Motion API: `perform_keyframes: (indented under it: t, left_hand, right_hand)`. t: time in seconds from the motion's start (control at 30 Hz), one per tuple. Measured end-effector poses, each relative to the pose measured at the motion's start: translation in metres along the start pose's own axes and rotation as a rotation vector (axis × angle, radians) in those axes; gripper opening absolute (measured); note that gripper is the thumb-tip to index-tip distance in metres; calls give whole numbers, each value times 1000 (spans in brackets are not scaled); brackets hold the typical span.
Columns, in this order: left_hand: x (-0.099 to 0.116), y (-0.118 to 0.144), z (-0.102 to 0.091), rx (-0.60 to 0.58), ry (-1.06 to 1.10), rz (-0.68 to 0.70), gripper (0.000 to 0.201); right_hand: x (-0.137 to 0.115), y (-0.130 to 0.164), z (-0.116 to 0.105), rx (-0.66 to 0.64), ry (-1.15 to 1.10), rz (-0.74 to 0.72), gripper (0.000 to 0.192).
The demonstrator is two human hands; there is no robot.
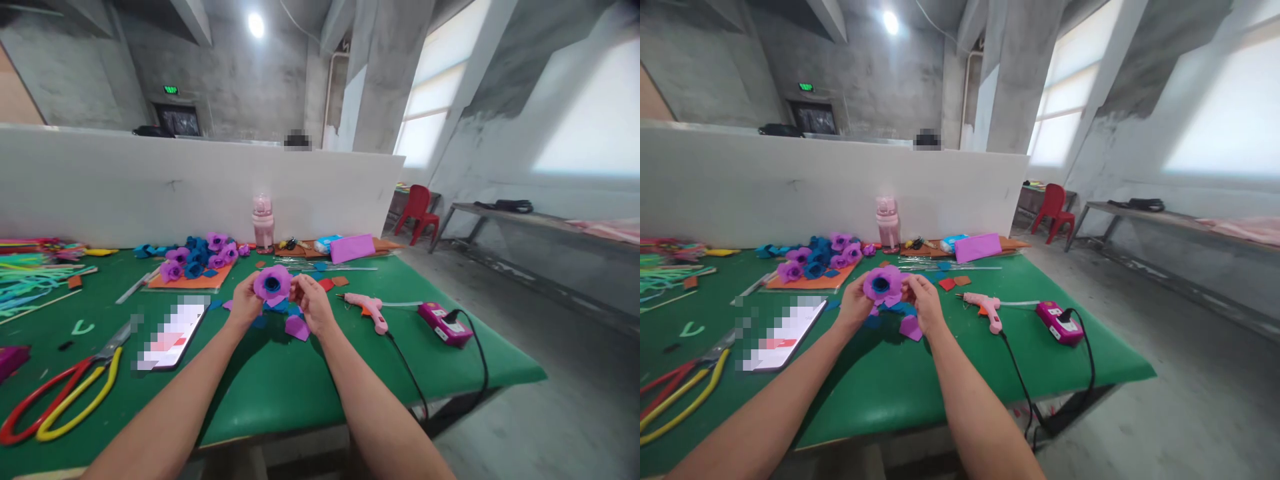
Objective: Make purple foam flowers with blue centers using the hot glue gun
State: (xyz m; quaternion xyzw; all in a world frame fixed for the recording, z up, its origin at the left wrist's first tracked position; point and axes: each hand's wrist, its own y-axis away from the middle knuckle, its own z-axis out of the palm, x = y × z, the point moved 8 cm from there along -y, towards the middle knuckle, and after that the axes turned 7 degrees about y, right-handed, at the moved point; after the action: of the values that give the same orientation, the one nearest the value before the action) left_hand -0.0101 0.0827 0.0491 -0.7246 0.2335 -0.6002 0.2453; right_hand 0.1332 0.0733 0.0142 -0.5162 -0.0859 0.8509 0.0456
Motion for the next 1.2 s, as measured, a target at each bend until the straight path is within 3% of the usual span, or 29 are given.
perform_keyframes:
  t: [0.13, 0.23, 0.5, 0.7, 0.83, 1.0, 1.1, 1.2]
  left_hand:
    - [0, 0, 4, -50, 20, 36, 18]
    - [5, 2, 6, -75, 19, 65, 14]
    - [-2, 4, 13, -148, -7, 62, 8]
    - [-8, 2, 5, -80, 4, -12, 14]
    - [-17, 2, -9, 33, 34, -70, 11]
    - [-37, -14, -55, 313, -69, -183, 16]
    - [-33, -39, -104, 418, -166, -187, 17]
    - [-22, -66, -163, 451, -356, -187, 13]
  right_hand:
    - [-6, 2, 3, -5, 35, -63, 22]
    - [-12, 2, 0, 8, -85, -110, 22]
    - [-2, 2, 5, -58, -186, 67, 38]
    - [-4, -1, -17, -34, -475, 67, 47]
    - [5, -2, -22, -54, -507, 119, 44]
    - [15, 0, -20, -88, -504, 179, 39]
    - [20, 1, -19, -92, -501, 211, 40]
    - [23, 2, -16, -96, -476, 222, 40]
